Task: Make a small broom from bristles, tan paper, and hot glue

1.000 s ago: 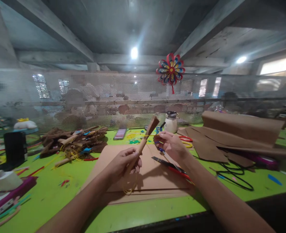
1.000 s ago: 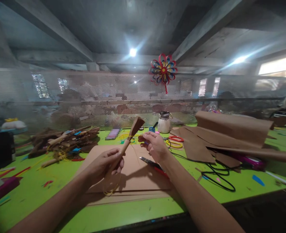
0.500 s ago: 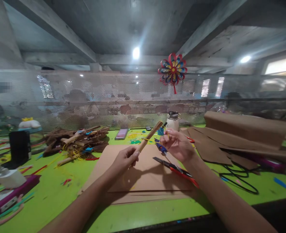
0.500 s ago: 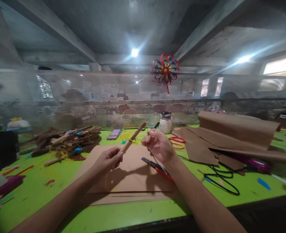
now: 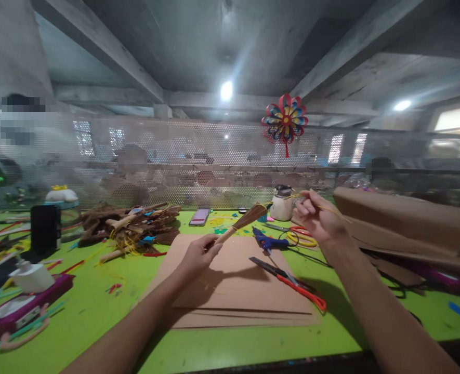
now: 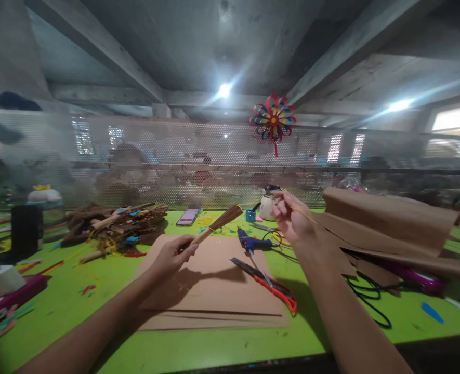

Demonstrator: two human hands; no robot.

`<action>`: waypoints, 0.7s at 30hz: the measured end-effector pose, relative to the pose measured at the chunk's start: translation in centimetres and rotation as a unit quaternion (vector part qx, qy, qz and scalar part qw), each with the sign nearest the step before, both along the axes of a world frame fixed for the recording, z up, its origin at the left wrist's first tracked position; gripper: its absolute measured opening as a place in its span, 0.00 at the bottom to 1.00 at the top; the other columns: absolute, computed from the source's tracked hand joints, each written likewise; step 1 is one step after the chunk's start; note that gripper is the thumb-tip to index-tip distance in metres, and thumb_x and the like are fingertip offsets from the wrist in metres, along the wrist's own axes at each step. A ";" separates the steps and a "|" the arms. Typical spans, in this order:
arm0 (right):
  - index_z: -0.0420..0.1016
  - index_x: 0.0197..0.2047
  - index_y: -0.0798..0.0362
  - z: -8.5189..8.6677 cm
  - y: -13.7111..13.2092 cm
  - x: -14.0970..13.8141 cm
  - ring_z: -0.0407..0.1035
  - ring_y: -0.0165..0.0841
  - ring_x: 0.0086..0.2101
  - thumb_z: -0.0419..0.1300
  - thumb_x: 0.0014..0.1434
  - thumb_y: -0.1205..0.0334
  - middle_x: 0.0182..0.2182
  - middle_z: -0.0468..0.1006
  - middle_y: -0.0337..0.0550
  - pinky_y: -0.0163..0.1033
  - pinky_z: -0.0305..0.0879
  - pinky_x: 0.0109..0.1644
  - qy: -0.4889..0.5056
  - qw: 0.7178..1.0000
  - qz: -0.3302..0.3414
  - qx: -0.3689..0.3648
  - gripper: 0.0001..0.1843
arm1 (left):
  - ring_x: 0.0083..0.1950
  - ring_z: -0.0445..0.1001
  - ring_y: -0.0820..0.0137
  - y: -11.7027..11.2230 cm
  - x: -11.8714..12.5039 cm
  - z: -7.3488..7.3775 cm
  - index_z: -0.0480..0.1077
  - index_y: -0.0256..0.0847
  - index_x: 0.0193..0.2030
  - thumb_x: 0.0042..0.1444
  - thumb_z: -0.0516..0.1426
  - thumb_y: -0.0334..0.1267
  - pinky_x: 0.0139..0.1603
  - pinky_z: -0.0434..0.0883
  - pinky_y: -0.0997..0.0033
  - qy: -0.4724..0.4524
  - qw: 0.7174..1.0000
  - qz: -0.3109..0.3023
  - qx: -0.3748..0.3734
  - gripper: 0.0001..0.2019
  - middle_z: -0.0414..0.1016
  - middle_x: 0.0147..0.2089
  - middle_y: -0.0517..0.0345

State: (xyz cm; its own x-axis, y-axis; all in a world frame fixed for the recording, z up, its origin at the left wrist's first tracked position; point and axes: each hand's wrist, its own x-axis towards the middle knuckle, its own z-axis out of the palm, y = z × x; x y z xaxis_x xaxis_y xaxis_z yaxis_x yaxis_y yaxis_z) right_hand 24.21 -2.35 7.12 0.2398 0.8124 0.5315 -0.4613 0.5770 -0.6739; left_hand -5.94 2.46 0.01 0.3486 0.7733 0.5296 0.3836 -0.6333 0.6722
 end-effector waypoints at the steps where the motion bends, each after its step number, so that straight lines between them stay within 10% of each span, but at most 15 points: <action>1: 0.74 0.29 0.53 0.2 0.1 0.6 0.54 0.24 0.18 0.62 0.55 0.58 0.14 0.56 0.30 0.34 0.56 0.24 -0.005 1.000 -0.025 0.002 0.08 | 0.29 0.66 0.69 0.0 0.0 0.0 0.73 0.40 0.37 0.53 0.56 0.42 0.30 0.61 0.73 -0.005 1.000 0.002 0.007 0.10 0.71 0.27 0.59; 14: 0.76 0.24 0.55 8.3 -1.2 0.8 0.52 0.22 0.16 0.61 0.57 0.62 0.13 0.57 0.32 0.31 0.52 0.20 -0.220 0.966 -0.126 0.046 0.11 | 0.37 0.69 0.64 -0.6 -0.4 0.0 0.73 0.44 0.38 0.57 0.54 0.38 0.40 0.61 0.70 0.044 0.989 0.016 0.142 0.06 0.74 0.36 0.54; 21: 0.75 0.31 0.52 3.8 -9.8 -6.7 0.58 0.26 0.18 0.55 0.62 0.59 0.16 0.65 0.36 0.35 0.51 0.22 -0.552 0.797 -0.202 0.137 0.11 | 0.27 0.67 0.68 -0.2 -0.5 -0.2 0.72 0.42 0.39 0.55 0.57 0.42 0.30 0.60 0.71 -0.049 0.995 0.073 0.055 0.08 0.72 0.27 0.58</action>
State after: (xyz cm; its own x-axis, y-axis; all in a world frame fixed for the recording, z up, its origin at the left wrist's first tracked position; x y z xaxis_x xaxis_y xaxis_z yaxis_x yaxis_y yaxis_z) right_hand 17.56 -12.11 10.87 -0.2849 0.6039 0.7444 0.5876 0.7236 -0.3621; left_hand -6.45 2.27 -0.23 0.1797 0.7471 0.6400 0.4119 -0.6480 0.6407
